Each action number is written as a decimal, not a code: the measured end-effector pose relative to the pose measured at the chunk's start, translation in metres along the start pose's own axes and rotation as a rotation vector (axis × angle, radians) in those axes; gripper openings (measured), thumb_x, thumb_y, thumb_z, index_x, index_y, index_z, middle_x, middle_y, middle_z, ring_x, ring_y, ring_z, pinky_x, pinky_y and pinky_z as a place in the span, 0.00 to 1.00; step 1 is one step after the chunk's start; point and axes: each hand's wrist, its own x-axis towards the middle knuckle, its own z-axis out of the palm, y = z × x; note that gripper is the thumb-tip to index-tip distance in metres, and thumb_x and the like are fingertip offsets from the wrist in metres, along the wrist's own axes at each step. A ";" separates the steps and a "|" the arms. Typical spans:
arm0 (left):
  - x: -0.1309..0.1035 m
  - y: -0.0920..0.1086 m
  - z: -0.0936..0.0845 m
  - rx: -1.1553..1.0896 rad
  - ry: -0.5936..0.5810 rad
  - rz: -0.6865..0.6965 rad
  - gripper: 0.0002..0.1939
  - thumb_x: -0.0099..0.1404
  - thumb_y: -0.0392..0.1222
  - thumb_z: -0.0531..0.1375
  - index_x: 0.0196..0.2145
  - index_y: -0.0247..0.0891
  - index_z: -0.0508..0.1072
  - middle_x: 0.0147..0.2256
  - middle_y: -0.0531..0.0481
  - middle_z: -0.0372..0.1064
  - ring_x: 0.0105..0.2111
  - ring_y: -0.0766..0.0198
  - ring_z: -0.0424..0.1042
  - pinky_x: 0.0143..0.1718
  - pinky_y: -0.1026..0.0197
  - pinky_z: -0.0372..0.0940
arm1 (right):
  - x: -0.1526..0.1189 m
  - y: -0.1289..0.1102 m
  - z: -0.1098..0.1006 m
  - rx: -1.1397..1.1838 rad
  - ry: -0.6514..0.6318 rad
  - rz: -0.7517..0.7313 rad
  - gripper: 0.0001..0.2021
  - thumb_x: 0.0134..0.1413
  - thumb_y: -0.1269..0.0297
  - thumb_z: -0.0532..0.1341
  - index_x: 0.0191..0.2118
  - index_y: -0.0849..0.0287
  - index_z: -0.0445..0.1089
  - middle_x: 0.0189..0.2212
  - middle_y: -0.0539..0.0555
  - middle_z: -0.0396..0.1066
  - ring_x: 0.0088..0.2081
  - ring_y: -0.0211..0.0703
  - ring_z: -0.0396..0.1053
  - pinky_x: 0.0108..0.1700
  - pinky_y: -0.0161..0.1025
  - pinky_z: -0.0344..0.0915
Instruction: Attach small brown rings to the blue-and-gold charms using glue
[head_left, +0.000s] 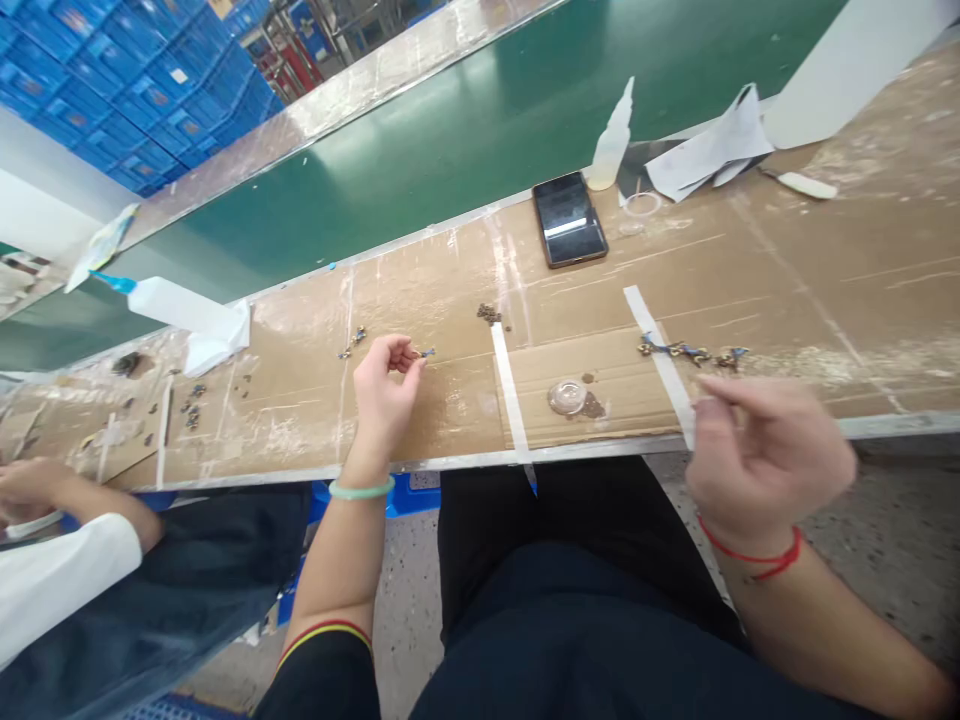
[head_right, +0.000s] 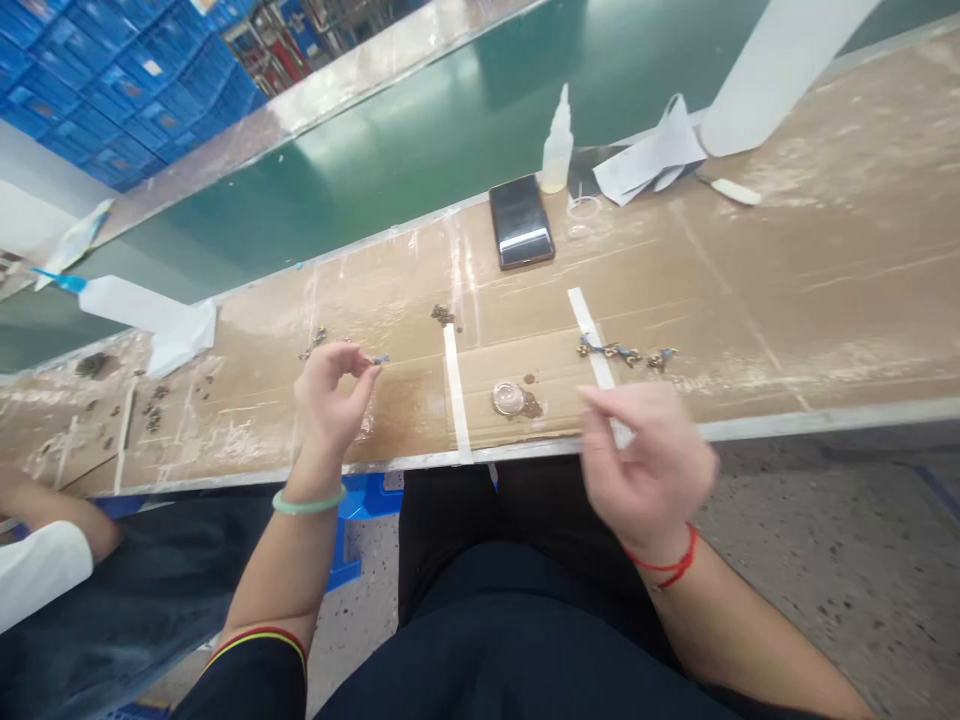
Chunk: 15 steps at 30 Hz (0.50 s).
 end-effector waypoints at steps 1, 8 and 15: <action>-0.007 0.012 0.001 -0.022 0.049 0.165 0.11 0.71 0.33 0.67 0.49 0.42 0.73 0.39 0.50 0.81 0.37 0.62 0.82 0.45 0.57 0.78 | 0.003 -0.014 0.002 0.105 -0.080 -0.005 0.05 0.67 0.63 0.71 0.45 0.47 0.85 0.29 0.54 0.80 0.29 0.45 0.75 0.32 0.44 0.71; -0.031 0.081 0.007 -0.205 0.124 0.890 0.12 0.73 0.28 0.69 0.41 0.41 0.70 0.39 0.49 0.84 0.38 0.63 0.84 0.37 0.62 0.79 | 0.005 -0.063 0.026 0.724 -0.402 0.236 0.05 0.77 0.60 0.65 0.50 0.52 0.79 0.34 0.51 0.81 0.33 0.41 0.78 0.37 0.39 0.77; -0.045 0.096 0.019 -0.611 0.032 0.353 0.09 0.75 0.36 0.69 0.49 0.43 0.75 0.41 0.49 0.77 0.38 0.62 0.80 0.38 0.61 0.78 | 0.001 -0.060 0.015 0.841 -0.287 0.279 0.08 0.68 0.72 0.71 0.48 0.51 0.81 0.36 0.52 0.82 0.38 0.43 0.82 0.40 0.40 0.79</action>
